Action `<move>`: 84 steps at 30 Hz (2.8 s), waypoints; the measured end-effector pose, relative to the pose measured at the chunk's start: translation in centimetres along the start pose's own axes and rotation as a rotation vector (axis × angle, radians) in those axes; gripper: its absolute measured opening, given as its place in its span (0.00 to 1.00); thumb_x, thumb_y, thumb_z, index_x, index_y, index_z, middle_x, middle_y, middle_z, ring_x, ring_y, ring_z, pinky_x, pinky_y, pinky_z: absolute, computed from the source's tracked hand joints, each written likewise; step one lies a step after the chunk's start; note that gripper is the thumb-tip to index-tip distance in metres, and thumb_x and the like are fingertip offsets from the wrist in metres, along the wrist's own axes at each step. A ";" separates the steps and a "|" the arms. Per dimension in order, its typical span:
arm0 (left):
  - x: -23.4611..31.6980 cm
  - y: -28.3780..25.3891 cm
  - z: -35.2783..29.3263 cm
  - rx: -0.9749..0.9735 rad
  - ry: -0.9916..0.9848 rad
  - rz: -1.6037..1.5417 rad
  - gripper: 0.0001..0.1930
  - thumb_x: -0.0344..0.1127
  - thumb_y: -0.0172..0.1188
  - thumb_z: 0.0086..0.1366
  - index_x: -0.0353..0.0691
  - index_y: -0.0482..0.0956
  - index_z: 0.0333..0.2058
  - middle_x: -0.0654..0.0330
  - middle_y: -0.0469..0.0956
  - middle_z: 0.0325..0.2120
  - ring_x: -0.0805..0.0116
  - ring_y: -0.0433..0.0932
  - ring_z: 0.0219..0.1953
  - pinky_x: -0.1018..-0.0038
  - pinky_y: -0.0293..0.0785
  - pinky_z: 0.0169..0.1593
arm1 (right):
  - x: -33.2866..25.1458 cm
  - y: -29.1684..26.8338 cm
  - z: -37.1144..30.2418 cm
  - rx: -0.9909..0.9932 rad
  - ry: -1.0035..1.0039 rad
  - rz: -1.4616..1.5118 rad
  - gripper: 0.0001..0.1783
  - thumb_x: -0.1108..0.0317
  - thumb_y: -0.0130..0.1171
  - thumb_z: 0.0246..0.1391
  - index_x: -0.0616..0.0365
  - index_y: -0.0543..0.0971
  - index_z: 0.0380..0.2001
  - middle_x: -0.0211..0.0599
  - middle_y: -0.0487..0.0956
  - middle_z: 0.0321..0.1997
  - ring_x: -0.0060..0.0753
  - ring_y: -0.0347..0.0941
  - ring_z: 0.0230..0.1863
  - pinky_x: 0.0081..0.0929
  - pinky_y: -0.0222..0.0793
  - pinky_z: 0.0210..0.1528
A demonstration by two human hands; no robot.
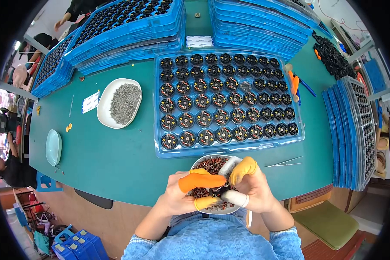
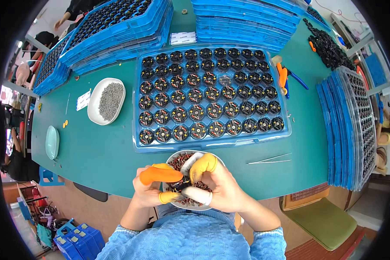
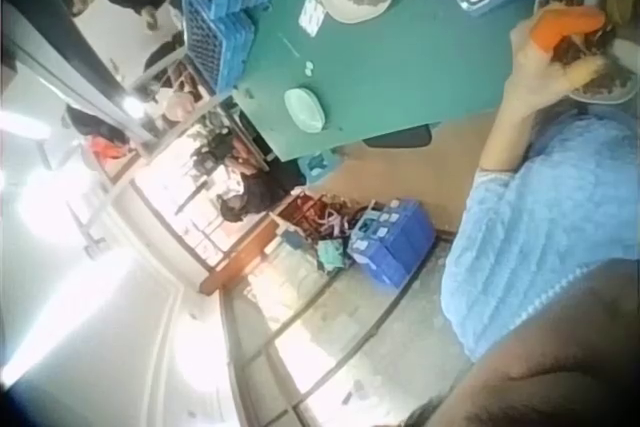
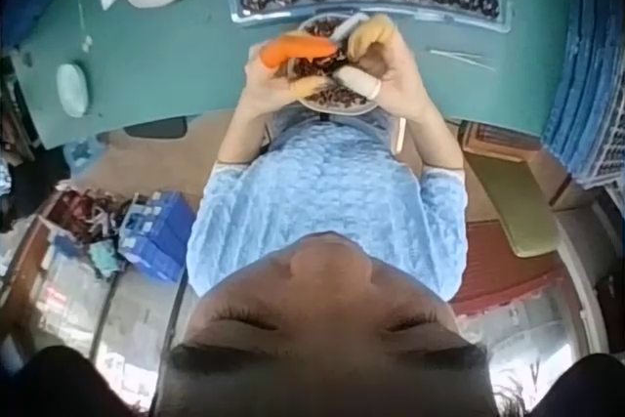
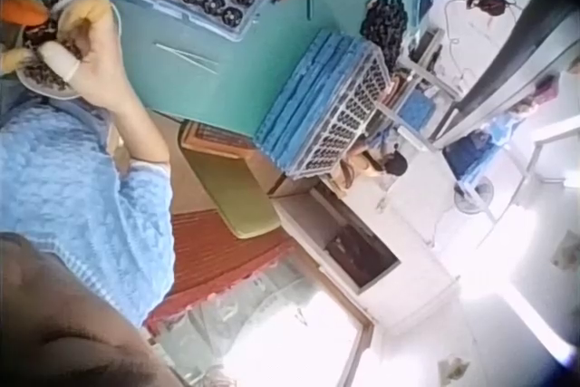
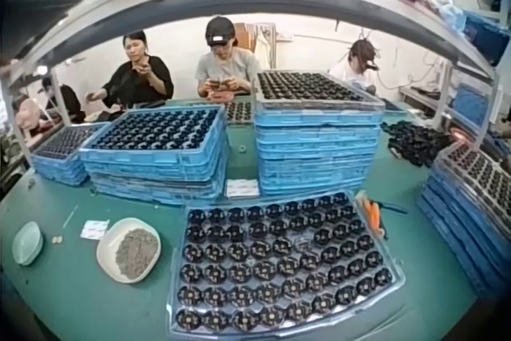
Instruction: The person assembles electronic components by picking them from a bowl and placing them into a grid-like tray, using tweezers and wearing finger cots.
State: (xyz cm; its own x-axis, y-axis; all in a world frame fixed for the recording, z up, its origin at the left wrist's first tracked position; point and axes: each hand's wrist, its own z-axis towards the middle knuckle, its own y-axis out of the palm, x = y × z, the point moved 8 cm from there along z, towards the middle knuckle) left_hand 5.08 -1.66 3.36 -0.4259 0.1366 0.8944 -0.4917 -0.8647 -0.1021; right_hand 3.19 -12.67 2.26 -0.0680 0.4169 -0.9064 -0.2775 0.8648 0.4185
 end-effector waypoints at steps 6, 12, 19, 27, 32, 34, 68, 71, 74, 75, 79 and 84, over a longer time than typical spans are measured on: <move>-0.3 -0.1 -0.1 -0.002 -0.025 0.017 0.23 0.28 0.70 0.35 0.27 0.73 0.34 0.53 0.75 0.29 0.67 0.75 0.30 0.77 0.71 0.34 | 0.5 -0.5 0.3 0.029 -0.019 0.089 0.18 0.79 0.57 0.39 0.54 0.60 0.30 0.37 0.63 0.33 0.26 0.61 0.35 0.24 0.58 0.41; -0.6 0.0 0.2 -0.049 -0.059 0.020 0.20 0.26 0.65 0.40 0.27 0.72 0.36 0.52 0.75 0.31 0.67 0.75 0.31 0.76 0.70 0.35 | 0.1 -0.3 0.3 0.011 -0.041 -0.091 0.19 0.79 0.57 0.39 0.54 0.59 0.30 0.37 0.62 0.34 0.26 0.61 0.35 0.25 0.59 0.41; -1.2 0.6 -0.3 0.072 -0.141 -0.597 0.23 0.24 0.58 0.45 0.31 0.66 0.43 0.54 0.70 0.41 0.67 0.70 0.43 0.73 0.65 0.47 | -1.4 -0.9 -0.2 0.053 -0.047 -0.184 0.13 0.74 0.56 0.41 0.57 0.64 0.30 0.40 0.67 0.33 0.29 0.65 0.35 0.25 0.62 0.39; -2.5 0.6 -0.4 0.170 -0.281 -0.790 0.23 0.29 0.54 0.50 0.29 0.62 0.46 0.54 0.68 0.42 0.67 0.68 0.44 0.71 0.62 0.49 | -6.6 -8.1 -4.8 0.385 0.035 -1.661 0.17 0.76 0.61 0.28 0.60 0.72 0.29 0.37 0.70 0.31 0.41 0.66 0.34 0.31 0.62 0.35; -2.3 0.9 0.4 0.150 -0.334 -0.828 0.23 0.28 0.54 0.52 0.30 0.61 0.47 0.56 0.67 0.41 0.71 0.68 0.43 0.75 0.65 0.45 | -6.3 -10.6 -7.1 0.415 0.294 -1.750 0.17 0.76 0.61 0.27 0.61 0.70 0.28 0.38 0.68 0.32 0.43 0.64 0.33 0.33 0.61 0.35; -2.2 1.1 0.4 0.120 -0.349 -0.831 0.22 0.27 0.53 0.53 0.31 0.61 0.48 0.56 0.67 0.42 0.72 0.68 0.43 0.76 0.67 0.44 | -6.2 -11.5 -7.7 0.473 0.348 -1.762 0.15 0.75 0.62 0.28 0.63 0.71 0.26 0.40 0.69 0.29 0.43 0.65 0.33 0.34 0.61 0.34; -1.9 1.1 0.5 0.054 -0.248 -0.428 0.20 0.24 0.55 0.48 0.33 0.65 0.42 0.56 0.71 0.38 0.69 0.72 0.38 0.73 0.68 0.42 | -3.8 -5.4 -3.6 0.201 -0.109 -0.923 0.05 0.73 0.52 0.44 0.63 0.73 0.23 0.38 0.72 0.20 0.33 0.69 0.20 0.25 0.64 0.23; -1.7 1.0 1.0 0.038 -0.211 -0.537 0.20 0.22 0.52 0.49 0.32 0.63 0.44 0.55 0.69 0.39 0.69 0.69 0.41 0.73 0.65 0.46 | -5.7 -9.0 -5.9 0.513 0.009 -1.379 0.04 0.76 0.53 0.40 0.64 0.74 0.24 0.40 0.72 0.25 0.34 0.68 0.25 0.25 0.63 0.29; -2.0 1.1 0.9 0.078 -0.200 -0.579 0.21 0.21 0.53 0.48 0.31 0.62 0.43 0.55 0.67 0.39 0.70 0.68 0.42 0.74 0.63 0.47 | -7.3 -7.7 -5.8 0.624 -0.114 -1.760 0.09 0.76 0.55 0.37 0.62 0.74 0.28 0.40 0.73 0.29 0.37 0.67 0.35 0.27 0.63 0.36; -2.4 1.2 0.7 0.106 -0.217 -0.683 0.21 0.21 0.53 0.48 0.31 0.62 0.44 0.55 0.67 0.39 0.69 0.68 0.42 0.74 0.63 0.46 | -7.4 -7.3 -5.8 0.646 -0.192 -1.581 0.11 0.75 0.57 0.36 0.62 0.74 0.28 0.40 0.73 0.30 0.38 0.68 0.35 0.26 0.64 0.37; -2.7 1.6 0.4 0.132 -0.272 -0.779 0.21 0.23 0.53 0.49 0.31 0.62 0.44 0.55 0.67 0.41 0.68 0.67 0.44 0.73 0.62 0.48 | -6.4 -2.0 -3.3 0.327 -0.522 -1.164 0.15 0.67 0.66 0.28 0.61 0.75 0.23 0.39 0.75 0.27 0.39 0.72 0.30 0.30 0.67 0.33; -1.4 1.6 0.9 0.100 -0.239 -0.684 0.20 0.24 0.52 0.51 0.32 0.63 0.45 0.55 0.67 0.42 0.67 0.66 0.45 0.72 0.60 0.50 | -5.9 0.9 -1.0 0.197 -0.650 -1.064 0.14 0.71 0.66 0.27 0.61 0.76 0.23 0.38 0.75 0.27 0.38 0.73 0.28 0.27 0.70 0.29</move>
State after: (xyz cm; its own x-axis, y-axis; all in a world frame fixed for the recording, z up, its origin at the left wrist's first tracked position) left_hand 5.53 -3.62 2.36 0.1344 0.5629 0.8155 -0.5120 -0.6651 0.5436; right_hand 2.32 -14.61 7.93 0.5992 -0.4975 -0.6273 0.2456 0.8600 -0.4474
